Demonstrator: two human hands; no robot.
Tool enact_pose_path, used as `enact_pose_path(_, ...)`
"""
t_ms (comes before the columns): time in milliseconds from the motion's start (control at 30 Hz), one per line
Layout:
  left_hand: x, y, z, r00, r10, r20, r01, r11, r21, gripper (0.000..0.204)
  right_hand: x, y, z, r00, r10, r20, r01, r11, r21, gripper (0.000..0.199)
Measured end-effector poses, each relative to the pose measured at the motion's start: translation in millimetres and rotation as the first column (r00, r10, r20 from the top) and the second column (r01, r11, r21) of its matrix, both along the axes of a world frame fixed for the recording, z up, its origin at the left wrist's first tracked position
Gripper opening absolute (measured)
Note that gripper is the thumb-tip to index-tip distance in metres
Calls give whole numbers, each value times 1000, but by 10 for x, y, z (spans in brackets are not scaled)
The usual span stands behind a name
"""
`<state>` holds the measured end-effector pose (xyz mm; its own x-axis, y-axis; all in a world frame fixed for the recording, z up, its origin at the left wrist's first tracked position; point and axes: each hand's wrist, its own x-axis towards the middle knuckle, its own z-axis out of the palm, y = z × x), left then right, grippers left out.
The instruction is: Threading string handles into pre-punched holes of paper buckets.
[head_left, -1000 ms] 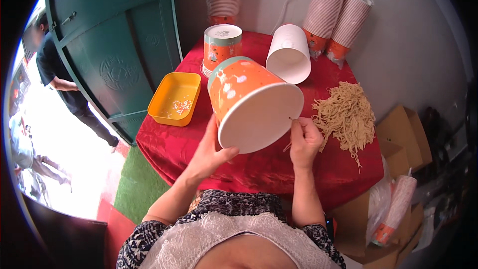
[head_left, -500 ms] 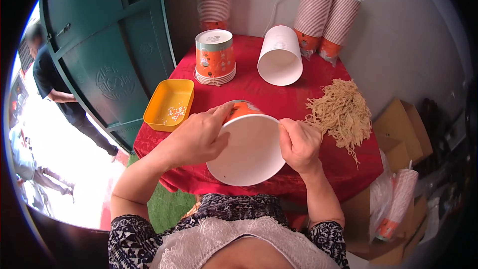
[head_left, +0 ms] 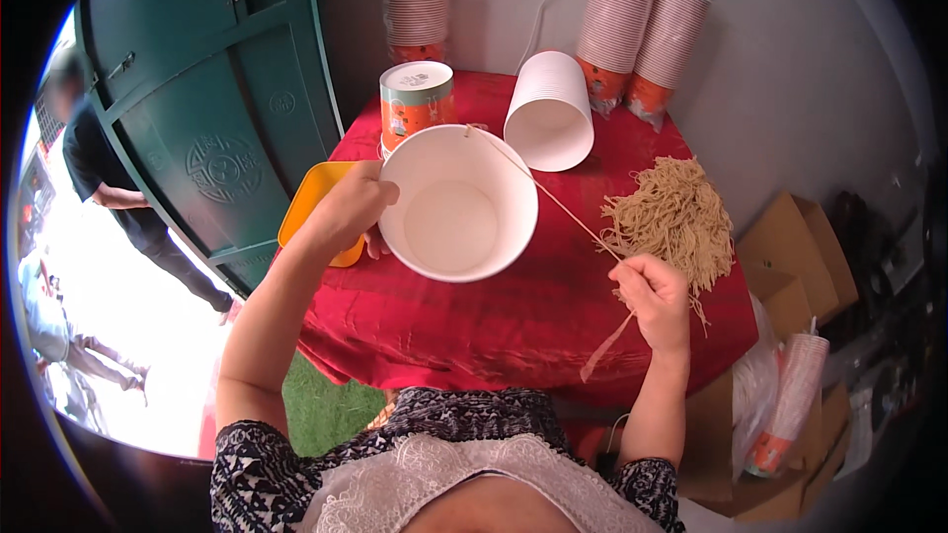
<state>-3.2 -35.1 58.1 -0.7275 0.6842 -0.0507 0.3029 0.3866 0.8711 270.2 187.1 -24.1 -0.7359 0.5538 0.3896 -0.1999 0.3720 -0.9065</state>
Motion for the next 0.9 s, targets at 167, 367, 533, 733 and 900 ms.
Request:
enact_pose_path(167, -157, 96, -122, 964, -22, 265, -13, 992, 129, 36, 183, -12, -85, 988, 111, -108, -139, 942, -306, 24)
enact_pose_path(367, -253, 205, -307, 902, 11, 432, -65, 992, 111, 39, 179, -97, -151, 944, 230, -236, -315, 839, -444, 23)
enact_pose_path(533, -194, 266, -445, 913, 5, 407, -66, 989, 135, 39, -101, -273, -124, 932, 84, -354, -271, 810, -520, 21)
enact_pose_path(733, 117, 168, -490, 966, 175, -192, -176, 984, 11, 48, -520, -450, -115, 899, -54, -435, -189, 847, -496, 21)
enact_pose_path(900, 648, 30, -600, 618, 287, -732, 152, 870, 469, 17, -730, -580, -175, 888, -121, -444, -93, 898, -431, 21)
